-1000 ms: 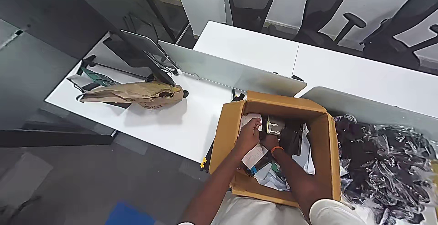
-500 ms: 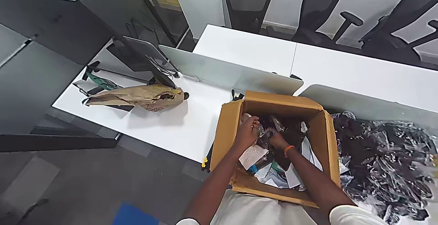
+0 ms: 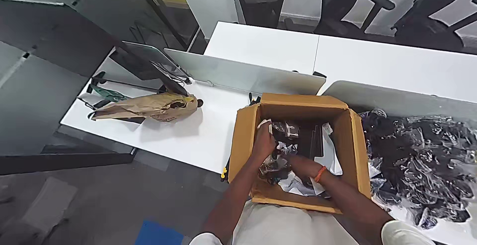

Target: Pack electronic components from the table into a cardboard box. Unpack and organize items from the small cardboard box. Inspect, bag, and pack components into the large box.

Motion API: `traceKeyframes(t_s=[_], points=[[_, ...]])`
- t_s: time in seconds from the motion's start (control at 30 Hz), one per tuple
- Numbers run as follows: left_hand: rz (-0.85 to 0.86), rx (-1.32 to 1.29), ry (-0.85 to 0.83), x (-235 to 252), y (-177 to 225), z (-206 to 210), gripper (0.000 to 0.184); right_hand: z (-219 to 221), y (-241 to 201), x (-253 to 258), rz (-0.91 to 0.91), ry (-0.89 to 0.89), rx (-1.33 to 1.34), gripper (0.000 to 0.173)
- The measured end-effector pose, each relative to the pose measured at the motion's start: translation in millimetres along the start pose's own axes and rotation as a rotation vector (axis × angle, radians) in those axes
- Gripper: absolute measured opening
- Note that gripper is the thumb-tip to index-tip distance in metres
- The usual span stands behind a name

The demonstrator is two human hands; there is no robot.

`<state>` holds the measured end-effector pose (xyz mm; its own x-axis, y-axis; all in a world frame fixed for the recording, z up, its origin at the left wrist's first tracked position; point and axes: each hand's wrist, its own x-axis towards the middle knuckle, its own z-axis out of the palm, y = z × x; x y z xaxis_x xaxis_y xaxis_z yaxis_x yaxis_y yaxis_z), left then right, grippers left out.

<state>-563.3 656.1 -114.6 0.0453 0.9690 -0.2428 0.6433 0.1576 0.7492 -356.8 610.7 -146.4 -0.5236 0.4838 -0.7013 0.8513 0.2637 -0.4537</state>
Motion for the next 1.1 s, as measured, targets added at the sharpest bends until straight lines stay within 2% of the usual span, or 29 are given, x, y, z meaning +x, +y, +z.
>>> traceKeyframes(t_s=[0.13,0.27,0.43,0.5,0.63,0.73,0.8,0.87,0.97,1.1], points=[[-0.004,0.065,-0.032,3,-1,3,0.052,-33,26,-15,0.124,0.196,0.029,0.043],[-0.024,0.148,-0.119,10,9,4,0.047,-29,46,-15,0.237,0.236,0.073,0.044],[-0.094,0.316,-0.315,16,47,13,0.035,-12,48,10,0.212,0.188,0.096,0.033],[-0.121,0.426,-0.416,17,44,31,0.03,-6,42,23,0.157,0.195,0.053,0.031],[-0.114,0.635,-0.653,2,14,66,0.035,17,41,55,0.083,0.208,-0.038,0.049],[-0.083,0.731,-0.764,-14,4,88,0.042,40,53,76,0.013,0.218,-0.071,0.055],[-0.061,0.754,-0.798,-21,-1,98,0.041,49,62,86,-0.039,0.216,-0.102,0.067],[-0.072,0.779,-0.828,-28,-7,105,0.033,51,67,88,-0.078,0.238,-0.114,0.053],[-0.086,0.819,-0.868,-31,-15,109,0.026,37,64,81,-0.003,0.243,-0.072,0.022],[-0.058,0.866,-0.853,-23,-22,111,0.028,15,66,77,0.093,0.286,0.077,0.032]])
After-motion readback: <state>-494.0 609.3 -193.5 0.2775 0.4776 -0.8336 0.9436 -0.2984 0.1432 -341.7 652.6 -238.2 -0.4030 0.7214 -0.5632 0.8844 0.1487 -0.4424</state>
